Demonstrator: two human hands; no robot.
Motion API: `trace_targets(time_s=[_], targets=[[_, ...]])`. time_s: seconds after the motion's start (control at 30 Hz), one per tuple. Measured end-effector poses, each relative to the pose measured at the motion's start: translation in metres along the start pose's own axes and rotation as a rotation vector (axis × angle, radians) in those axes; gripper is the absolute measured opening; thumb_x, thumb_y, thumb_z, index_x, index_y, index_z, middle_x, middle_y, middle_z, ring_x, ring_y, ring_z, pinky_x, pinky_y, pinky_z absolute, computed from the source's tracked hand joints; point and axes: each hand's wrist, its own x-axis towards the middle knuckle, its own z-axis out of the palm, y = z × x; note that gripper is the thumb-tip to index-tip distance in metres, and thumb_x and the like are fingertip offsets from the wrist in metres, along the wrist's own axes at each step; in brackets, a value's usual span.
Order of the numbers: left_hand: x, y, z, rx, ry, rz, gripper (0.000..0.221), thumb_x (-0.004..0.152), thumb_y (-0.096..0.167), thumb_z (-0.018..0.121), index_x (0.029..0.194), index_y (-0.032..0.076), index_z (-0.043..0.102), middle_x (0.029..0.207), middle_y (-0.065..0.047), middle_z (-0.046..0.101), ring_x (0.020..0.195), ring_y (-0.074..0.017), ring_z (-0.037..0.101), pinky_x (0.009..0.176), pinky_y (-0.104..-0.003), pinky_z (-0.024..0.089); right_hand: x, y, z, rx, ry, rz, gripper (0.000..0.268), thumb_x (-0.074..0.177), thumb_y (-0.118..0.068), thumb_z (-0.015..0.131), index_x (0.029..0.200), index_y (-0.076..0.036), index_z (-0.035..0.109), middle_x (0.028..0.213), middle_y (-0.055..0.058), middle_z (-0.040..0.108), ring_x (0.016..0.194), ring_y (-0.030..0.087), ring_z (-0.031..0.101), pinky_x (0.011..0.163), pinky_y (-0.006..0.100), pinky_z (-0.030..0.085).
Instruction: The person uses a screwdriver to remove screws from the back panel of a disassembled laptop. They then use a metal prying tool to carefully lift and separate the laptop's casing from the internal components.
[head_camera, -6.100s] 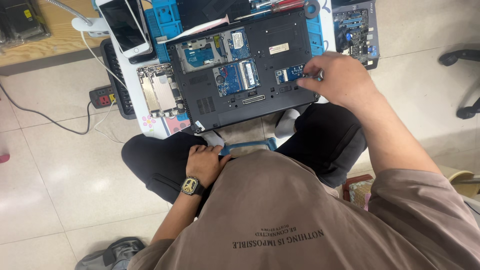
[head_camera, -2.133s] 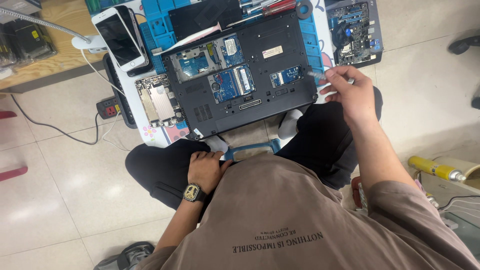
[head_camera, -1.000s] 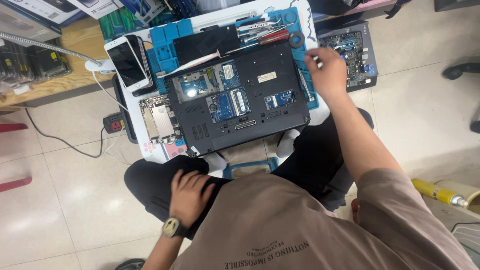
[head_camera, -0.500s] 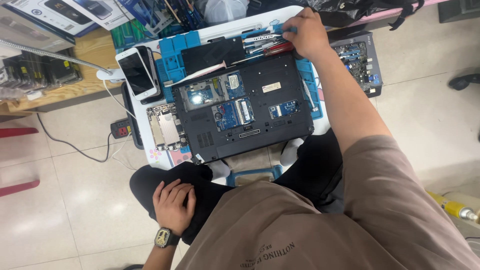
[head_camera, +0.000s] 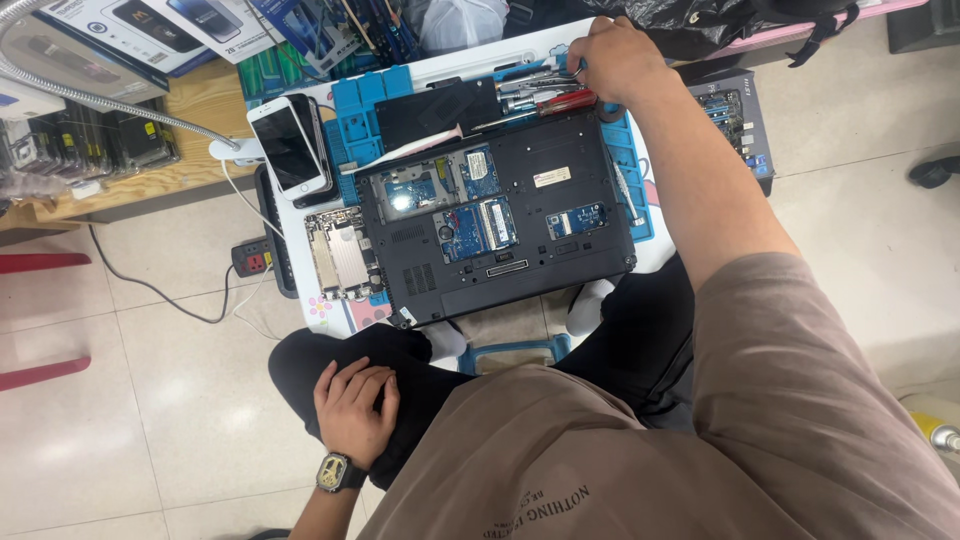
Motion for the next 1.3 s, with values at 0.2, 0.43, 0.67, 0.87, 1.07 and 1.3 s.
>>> trace_targets(time_s=[0.2, 0.43, 0.67, 0.87, 1.07, 1.3], targets=[[0.000, 0.000, -0.002, -0.006, 0.005, 0.005, 0.014, 0.105, 0.022, 0.075, 0.096, 0.020, 0.085, 0.101, 0.009, 0.085, 0.120, -0.0188, 0.077, 0.126, -0.045, 0.042, 0.027, 0.036, 0.041, -0.205, 0.184, -0.219, 0.025, 0.116, -0.013, 0.070, 0.122, -0.031, 0.087, 0.131, 0.002, 0.071, 0.126, 0.033, 0.056, 0.098, 0.048, 0.056], [0.001, -0.001, -0.001, 0.000, 0.013, 0.012, 0.013, 0.105, 0.022, 0.076, 0.096, 0.020, 0.086, 0.102, 0.009, 0.085, 0.120, -0.0190, 0.077, 0.126, -0.046, 0.042, -0.031, 0.004, -0.008, 0.282, 0.122, -0.131, 0.016, 0.124, -0.007, 0.060, 0.129, -0.009, 0.076, 0.141, 0.010, 0.061, 0.129, 0.036, 0.061, 0.087, 0.054, 0.056], [0.003, 0.002, -0.002, 0.014, -0.008, 0.009, 0.013, 0.105, 0.023, 0.076, 0.096, 0.021, 0.085, 0.102, 0.009, 0.085, 0.120, -0.0195, 0.077, 0.126, -0.047, 0.041, -0.124, -0.029, -0.048, 1.100, 0.243, -0.251, 0.005, 0.125, -0.021, 0.058, 0.122, -0.018, 0.061, 0.140, 0.010, 0.076, 0.134, 0.024, 0.074, 0.111, 0.038, 0.060], [0.003, 0.005, 0.000, 0.053, -0.044, 0.002, 0.010, 0.104, 0.026, 0.078, 0.098, 0.023, 0.086, 0.105, 0.010, 0.085, 0.123, -0.0197, 0.076, 0.128, -0.048, 0.040, -0.191, -0.037, -0.034, 1.964, 0.288, -0.414, 0.008, 0.121, -0.029, 0.065, 0.113, -0.026, 0.066, 0.135, 0.009, 0.080, 0.145, 0.035, 0.076, 0.128, 0.045, 0.065], [-0.002, 0.005, 0.003, 0.087, -0.070, 0.001, 0.010, 0.104, 0.029, 0.080, 0.098, 0.024, 0.088, 0.107, 0.010, 0.085, 0.124, -0.0201, 0.075, 0.129, -0.049, 0.040, -0.252, -0.081, 0.044, 2.478, 0.182, 0.177, 0.021, 0.117, -0.035, 0.069, 0.104, -0.019, 0.076, 0.086, -0.005, 0.073, 0.075, 0.013, 0.069, 0.071, 0.035, 0.056], [0.001, 0.010, 0.005, 0.117, -0.120, -0.027, 0.014, 0.106, 0.031, 0.079, 0.094, 0.026, 0.085, 0.102, 0.015, 0.084, 0.123, -0.0165, 0.075, 0.131, -0.050, 0.034, -0.380, -0.175, 0.097, 2.113, -0.215, 0.321, 0.034, 0.115, -0.031, 0.066, 0.131, -0.001, 0.067, 0.090, 0.012, 0.069, 0.082, 0.022, 0.067, 0.073, 0.037, 0.050]])
